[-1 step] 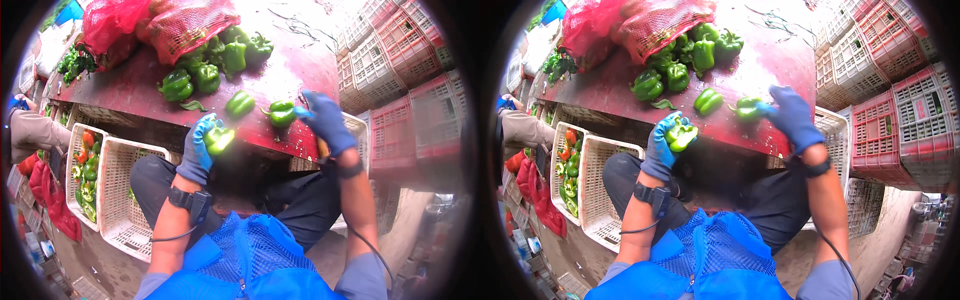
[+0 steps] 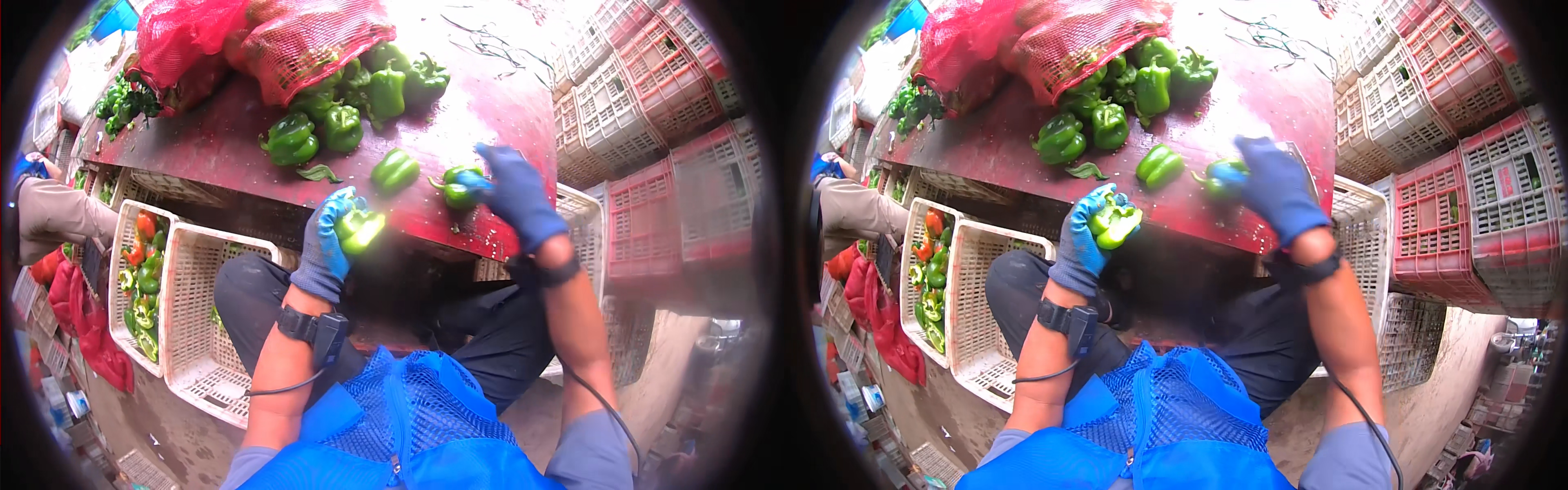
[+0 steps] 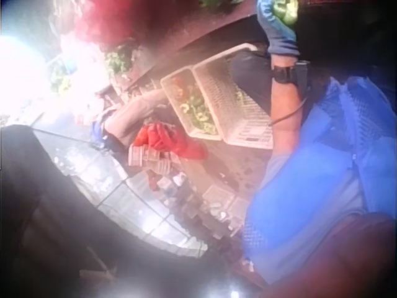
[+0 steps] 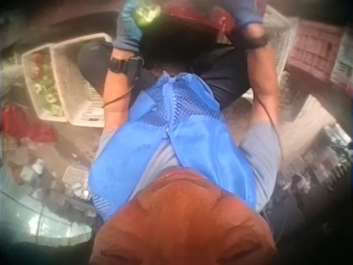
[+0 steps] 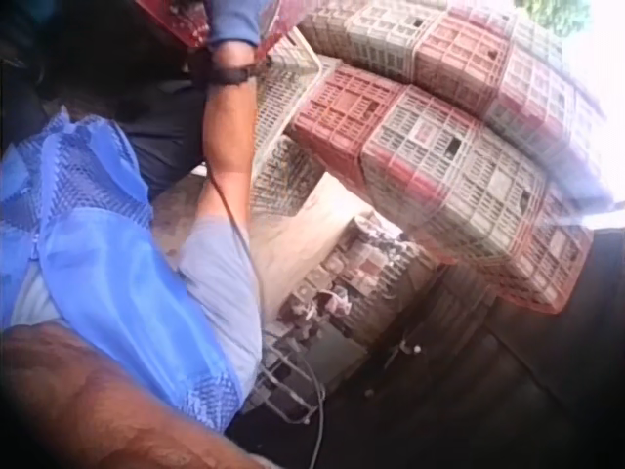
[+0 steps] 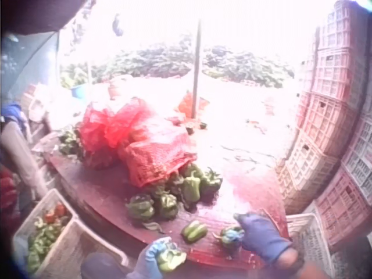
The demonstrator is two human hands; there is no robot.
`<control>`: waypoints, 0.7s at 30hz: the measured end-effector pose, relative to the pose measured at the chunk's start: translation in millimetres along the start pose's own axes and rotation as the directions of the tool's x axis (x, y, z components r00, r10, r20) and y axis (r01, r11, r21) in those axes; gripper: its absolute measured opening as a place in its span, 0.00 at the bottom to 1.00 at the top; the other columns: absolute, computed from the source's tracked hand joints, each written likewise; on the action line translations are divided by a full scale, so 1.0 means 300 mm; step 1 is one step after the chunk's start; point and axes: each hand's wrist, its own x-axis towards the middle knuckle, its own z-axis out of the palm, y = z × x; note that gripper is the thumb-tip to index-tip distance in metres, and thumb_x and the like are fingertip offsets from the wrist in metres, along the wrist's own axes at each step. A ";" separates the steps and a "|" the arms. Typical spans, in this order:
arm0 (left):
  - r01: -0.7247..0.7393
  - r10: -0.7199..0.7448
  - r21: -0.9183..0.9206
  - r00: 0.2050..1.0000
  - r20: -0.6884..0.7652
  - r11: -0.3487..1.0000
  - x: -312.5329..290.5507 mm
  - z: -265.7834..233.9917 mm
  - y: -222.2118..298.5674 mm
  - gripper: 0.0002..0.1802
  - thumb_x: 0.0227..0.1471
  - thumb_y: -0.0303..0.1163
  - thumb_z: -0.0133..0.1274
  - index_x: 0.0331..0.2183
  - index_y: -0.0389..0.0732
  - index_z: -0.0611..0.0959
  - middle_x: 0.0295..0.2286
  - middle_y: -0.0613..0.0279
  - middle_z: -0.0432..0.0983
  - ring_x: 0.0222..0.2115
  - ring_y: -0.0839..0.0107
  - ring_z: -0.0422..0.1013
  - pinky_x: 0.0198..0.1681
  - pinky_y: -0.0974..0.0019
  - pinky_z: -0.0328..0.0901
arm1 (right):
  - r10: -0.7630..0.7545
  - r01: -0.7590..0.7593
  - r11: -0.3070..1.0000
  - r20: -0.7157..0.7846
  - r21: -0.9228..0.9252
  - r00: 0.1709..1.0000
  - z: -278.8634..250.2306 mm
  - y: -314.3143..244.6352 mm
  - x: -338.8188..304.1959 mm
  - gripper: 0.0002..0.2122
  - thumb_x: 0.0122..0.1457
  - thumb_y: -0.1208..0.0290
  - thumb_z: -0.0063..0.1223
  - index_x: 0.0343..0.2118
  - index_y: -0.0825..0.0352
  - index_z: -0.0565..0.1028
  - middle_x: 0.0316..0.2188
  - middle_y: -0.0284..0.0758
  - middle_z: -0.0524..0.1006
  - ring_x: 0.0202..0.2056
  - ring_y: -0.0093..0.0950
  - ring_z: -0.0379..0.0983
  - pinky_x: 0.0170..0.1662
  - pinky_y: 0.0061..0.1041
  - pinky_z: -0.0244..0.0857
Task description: Sorting and cleaning green bell peppers in an agricultural processing area.
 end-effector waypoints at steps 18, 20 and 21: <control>-0.219 0.223 0.206 0.975 0.004 0.954 0.100 -0.134 -0.105 0.10 0.56 0.31 0.51 0.38 0.38 0.80 0.32 0.60 0.75 0.34 0.65 0.75 0.41 0.57 0.74 | -0.070 0.184 0.929 0.335 -0.322 0.940 0.291 -0.282 0.240 0.31 0.44 0.50 0.55 0.50 0.64 0.72 0.37 0.42 0.79 0.40 0.39 0.76 0.40 0.47 0.65; -0.360 0.393 0.533 0.918 0.055 0.765 0.088 -0.124 -0.099 0.08 0.57 0.33 0.51 0.35 0.39 0.80 0.30 0.62 0.74 0.32 0.67 0.74 0.40 0.59 0.74 | -0.078 0.153 0.967 0.332 -0.204 0.940 0.216 -0.344 0.217 0.33 0.44 0.49 0.57 0.52 0.64 0.71 0.37 0.44 0.78 0.40 0.42 0.76 0.40 0.45 0.67; -0.208 0.229 0.224 0.971 -0.073 0.952 0.064 -0.055 -0.064 0.07 0.55 0.34 0.53 0.33 0.40 0.80 0.28 0.64 0.73 0.30 0.70 0.73 0.37 0.63 0.71 | -0.105 0.132 0.990 0.332 -0.058 0.937 0.168 -0.344 0.204 0.37 0.44 0.47 0.60 0.56 0.64 0.69 0.39 0.46 0.78 0.42 0.46 0.75 0.44 0.43 0.68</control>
